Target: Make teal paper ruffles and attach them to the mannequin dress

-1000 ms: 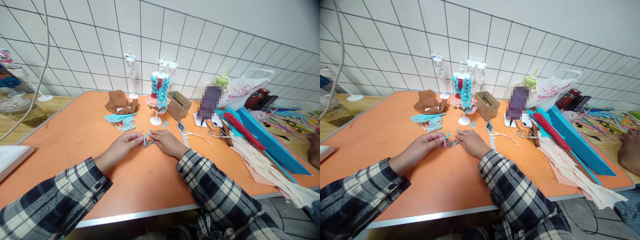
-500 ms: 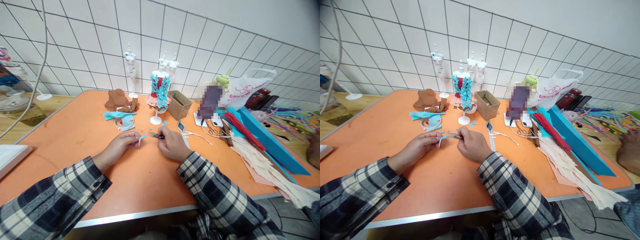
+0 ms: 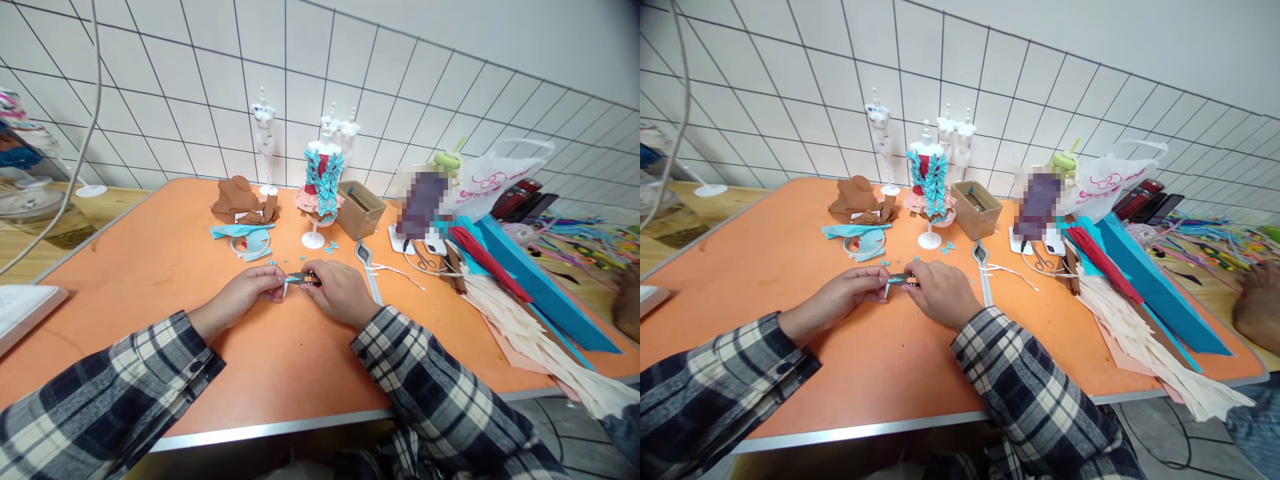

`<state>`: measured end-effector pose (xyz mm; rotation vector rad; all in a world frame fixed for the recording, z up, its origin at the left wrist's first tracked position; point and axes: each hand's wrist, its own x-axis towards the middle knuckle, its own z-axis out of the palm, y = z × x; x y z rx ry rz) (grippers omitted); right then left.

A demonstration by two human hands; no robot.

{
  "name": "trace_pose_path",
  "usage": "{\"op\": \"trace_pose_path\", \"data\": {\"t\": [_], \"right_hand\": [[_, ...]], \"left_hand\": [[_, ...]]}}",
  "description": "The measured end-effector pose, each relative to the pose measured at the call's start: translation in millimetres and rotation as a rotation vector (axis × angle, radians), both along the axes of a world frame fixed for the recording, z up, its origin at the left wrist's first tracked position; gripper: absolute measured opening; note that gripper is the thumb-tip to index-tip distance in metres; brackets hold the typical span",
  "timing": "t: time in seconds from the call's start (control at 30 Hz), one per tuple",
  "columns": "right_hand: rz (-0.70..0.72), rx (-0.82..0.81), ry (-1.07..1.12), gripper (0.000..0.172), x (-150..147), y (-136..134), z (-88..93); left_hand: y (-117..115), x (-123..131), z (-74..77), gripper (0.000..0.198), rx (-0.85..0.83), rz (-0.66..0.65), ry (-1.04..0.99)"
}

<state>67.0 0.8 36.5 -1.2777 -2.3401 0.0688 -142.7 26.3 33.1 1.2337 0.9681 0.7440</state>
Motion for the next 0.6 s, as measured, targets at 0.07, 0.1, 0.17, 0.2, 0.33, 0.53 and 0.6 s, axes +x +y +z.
{"op": "trace_pose_path", "data": {"t": [0.07,0.1,0.17,0.2,0.33,0.53,0.6], "right_hand": [[0.015,-0.004,0.001,0.024,0.8,-0.5,0.6],[0.018,-0.002,0.006,0.024,1.5,-0.6,0.9],[0.009,0.0,0.021,0.024,3.0,-0.5,1.4],[-0.001,-0.003,0.028,0.024,3.7,-0.3,1.6],[-0.008,-0.023,0.031,0.023,3.7,0.0,1.3],[-0.014,-0.06,0.045,0.022,1.1,0.2,-0.2],[-0.024,-0.093,0.062,0.022,1.2,0.4,-0.1]], "left_hand": [[0.1,0.1,0.0,0.018,-0.008,-0.013,0.005],[0.1,0.0,0.0,0.018,-0.013,-0.011,-0.002],[0.1,-0.5,0.1,0.017,-0.021,0.004,-0.028],[0.1,-0.7,0.1,0.016,-0.023,0.012,-0.041],[0.1,-1.3,0.6,0.017,-0.022,0.002,-0.047],[0.1,-1.1,0.7,0.021,-0.002,-0.005,-0.009],[0.6,-1.4,0.2,0.021,0.01,-0.03,-0.001]]}}
